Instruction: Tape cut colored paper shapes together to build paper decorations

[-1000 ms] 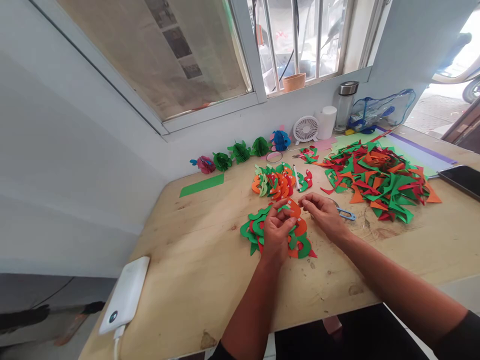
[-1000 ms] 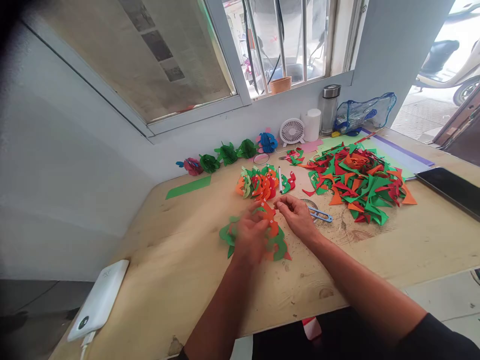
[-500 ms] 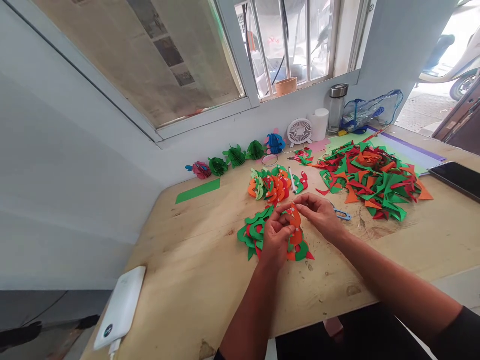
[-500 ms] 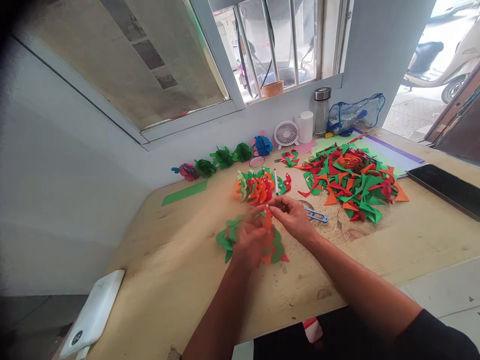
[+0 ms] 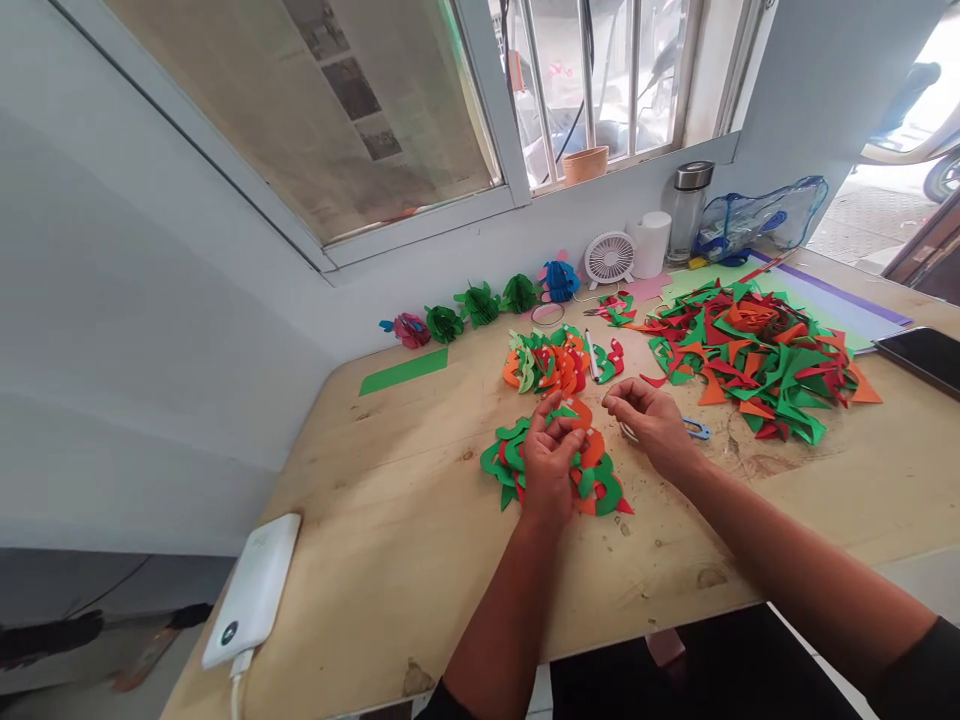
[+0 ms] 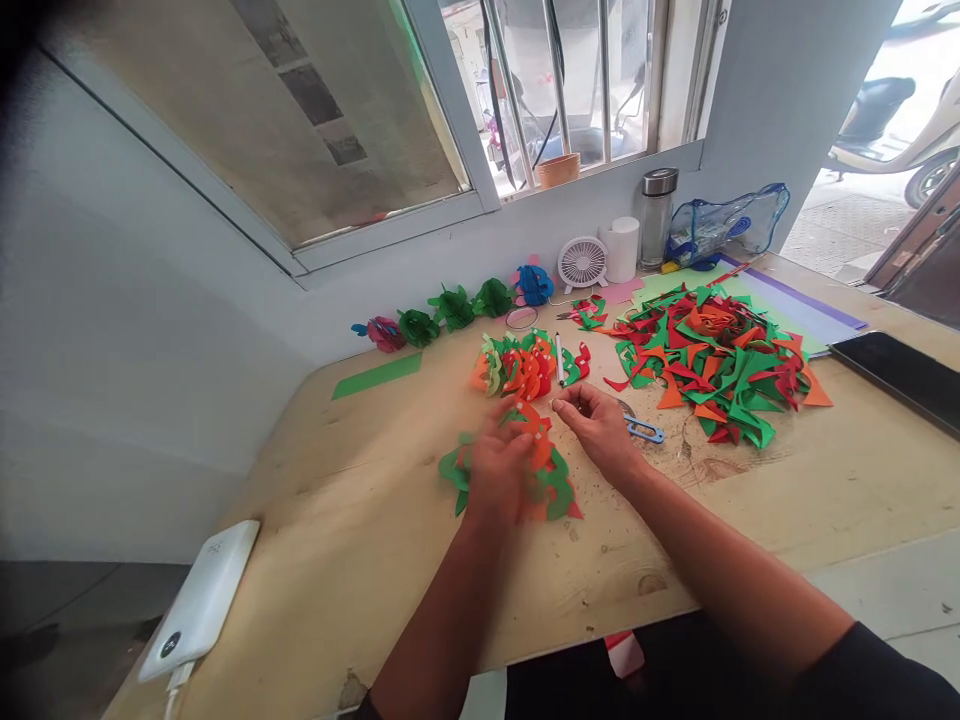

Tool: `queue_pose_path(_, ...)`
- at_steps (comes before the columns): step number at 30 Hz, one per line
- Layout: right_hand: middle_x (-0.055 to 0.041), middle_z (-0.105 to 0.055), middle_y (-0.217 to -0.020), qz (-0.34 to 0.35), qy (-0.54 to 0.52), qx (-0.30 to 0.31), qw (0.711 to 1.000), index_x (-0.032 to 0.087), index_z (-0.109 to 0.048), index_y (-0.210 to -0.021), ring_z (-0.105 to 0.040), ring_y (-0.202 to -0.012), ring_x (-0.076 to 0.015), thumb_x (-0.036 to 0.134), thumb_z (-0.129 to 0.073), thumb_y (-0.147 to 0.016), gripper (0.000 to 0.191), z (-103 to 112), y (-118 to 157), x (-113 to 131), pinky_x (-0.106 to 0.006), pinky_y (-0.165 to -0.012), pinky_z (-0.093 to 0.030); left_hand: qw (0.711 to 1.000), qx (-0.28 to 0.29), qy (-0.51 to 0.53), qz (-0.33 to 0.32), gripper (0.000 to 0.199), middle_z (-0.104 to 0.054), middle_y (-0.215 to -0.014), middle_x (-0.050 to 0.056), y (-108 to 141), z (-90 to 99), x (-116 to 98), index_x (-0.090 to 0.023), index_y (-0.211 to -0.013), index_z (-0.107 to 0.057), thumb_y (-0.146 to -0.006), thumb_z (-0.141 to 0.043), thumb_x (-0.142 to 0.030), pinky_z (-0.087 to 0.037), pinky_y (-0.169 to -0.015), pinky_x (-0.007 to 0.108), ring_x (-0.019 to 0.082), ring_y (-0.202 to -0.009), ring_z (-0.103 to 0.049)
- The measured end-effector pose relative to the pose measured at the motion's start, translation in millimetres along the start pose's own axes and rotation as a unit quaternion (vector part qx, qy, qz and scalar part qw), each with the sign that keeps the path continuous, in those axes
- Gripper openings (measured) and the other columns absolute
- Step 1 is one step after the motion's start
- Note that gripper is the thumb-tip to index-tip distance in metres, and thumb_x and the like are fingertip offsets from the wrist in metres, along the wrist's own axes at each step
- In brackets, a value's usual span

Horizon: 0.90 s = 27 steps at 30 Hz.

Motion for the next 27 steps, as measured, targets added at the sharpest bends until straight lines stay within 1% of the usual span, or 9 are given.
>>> queue_pose_path(2,0.0023,-0.053,-0.063,-0.013,-0.013,0.011,1.0,0.019,-0.058,-0.071,-0.045,-0.058,-0.0105,0.044,-0.067,-0.07,0.027,-1.4,-0.3,-1.7,-0.024,-0.054,-0.035,0.998,-0.052,-0.005,-0.019,0.061,-0.062,-0.075,-0.001,-2.5,8.1,-2.1,-0.02,-0.121,-0.051,-0.063,-0.071,-0.021,-0.047,-0.06,0.022,0.009,-0.06,-0.059)
queue_pose_path(5,0.0005,-0.059,-0.068,-0.033,-0.018,0.059,0.998,0.019,-0.059,-0.071,-0.05,-0.063,-0.0119,0.044,-0.069,-0.068,0.027,-10.0,2.6,-2.9,-0.025,-0.058,-0.04,0.994,-0.106,-0.014,-0.037,0.057,-0.064,-0.077,0.0,-4.3,16.9,-4.5,-0.019,-0.118,-0.051,-0.065,-0.07,-0.023,-0.049,-0.061,0.022,0.01,-0.061,-0.061)
queue_pose_path(7,-0.0008,-0.062,-0.07,-0.045,-0.019,0.103,0.994,0.019,-0.06,-0.071,-0.054,-0.066,-0.0135,0.045,-0.068,-0.068,0.027,-18.1,6.6,-3.2,-0.027,-0.06,-0.042,0.991,-0.121,-0.027,-0.05,0.055,-0.065,-0.079,0.001,-3.7,19.3,-6.9,-0.018,-0.117,-0.051,-0.066,-0.07,-0.023,-0.049,-0.062,0.022,0.011,-0.064,-0.062)
queue_pose_path(9,-0.0012,-0.063,-0.07,-0.054,-0.021,0.138,0.989,0.02,-0.06,-0.07,-0.056,-0.066,-0.0146,0.046,-0.068,-0.069,0.027,-25.0,10.7,-4.2,-0.027,-0.06,-0.044,0.99,-0.125,-0.039,-0.059,0.053,-0.065,-0.08,0.002,-2.0,19.2,-10.0,-0.018,-0.117,-0.052,-0.067,-0.069,-0.023,-0.049,-0.065,0.023,0.011,-0.067,-0.064)
queue_pose_path(12,0.0002,-0.061,-0.064,-0.06,0.001,0.163,0.985,0.019,-0.06,-0.071,-0.054,-0.059,-0.0133,0.044,-0.067,-0.07,0.026,-30.2,14.6,-7.6,-0.026,-0.056,-0.043,0.989,-0.125,-0.049,-0.061,0.051,-0.066,-0.08,0.002,1.2,16.3,-14.8,-0.018,-0.116,-0.053,-0.068,-0.069,-0.023,-0.049,-0.068,0.023,0.012,-0.07,-0.065)
queue_pose_path(15,0.0007,-0.06,-0.062,-0.049,0.035,0.155,0.986,0.018,-0.06,-0.071,-0.052,-0.056,-0.0122,0.042,-0.065,-0.072,0.024,-29.1,14.3,-9.9,-0.025,-0.053,-0.042,0.99,-0.119,-0.043,-0.054,0.051,-0.067,-0.078,0.002,2.5,12.7,-16.4,-0.017,-0.116,-0.053,-0.068,-0.069,-0.023,-0.05,-0.066,0.024,0.012,-0.067,-0.064)
queue_pose_path(19,-0.0002,-0.061,-0.064,-0.015,0.083,0.108,0.991,0.018,-0.062,-0.071,-0.052,-0.058,-0.0125,0.041,-0.063,-0.073,0.023,-21.1,9.8,-6.0,-0.026,-0.055,-0.04,0.994,-0.098,-0.03,-0.035,0.051,-0.068,-0.077,0.003,0.3,9.6,-10.4,-0.016,-0.115,-0.055,-0.067,-0.07,-0.025,-0.05,-0.062,0.023,0.012,-0.063,-0.063)
queue_pose_path(22,-0.0004,-0.06,-0.065,0.006,0.11,0.075,0.991,0.018,-0.062,-0.07,-0.05,-0.058,-0.0123,0.04,-0.064,-0.072,0.022,-15.2,6.8,-1.3,-0.027,-0.056,-0.039,0.997,-0.072,-0.031,-0.014,0.046,-0.067,-0.074,0.003,-1.2,7.0,-3.9,-0.016,-0.107,-0.058,-0.065,-0.072,-0.028,-0.049,-0.057,0.022,0.011,-0.059,-0.062)
queue_pose_path(27,-0.0009,-0.06,-0.066,0.017,0.109,0.042,0.993,0.018,-0.062,-0.071,-0.05,-0.059,-0.0128,0.041,-0.063,-0.072,0.023,-9.0,4.3,0.9,-0.028,-0.058,-0.041,0.998,-0.021,-0.03,0.041,0.034,-0.063,-0.064,0.001,0.8,-0.7,3.8,-0.014,-0.089,-0.06,-0.064,-0.072,-0.034,-0.046,-0.047,0.022,0.012,-0.051,-0.06)
Point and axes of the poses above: each hand's wrist, its own y-axis away from the middle knuckle, its own z-axis out of the back of the hand, x = y × z, the point moved 6 cm from there along -y, towards the middle knuckle
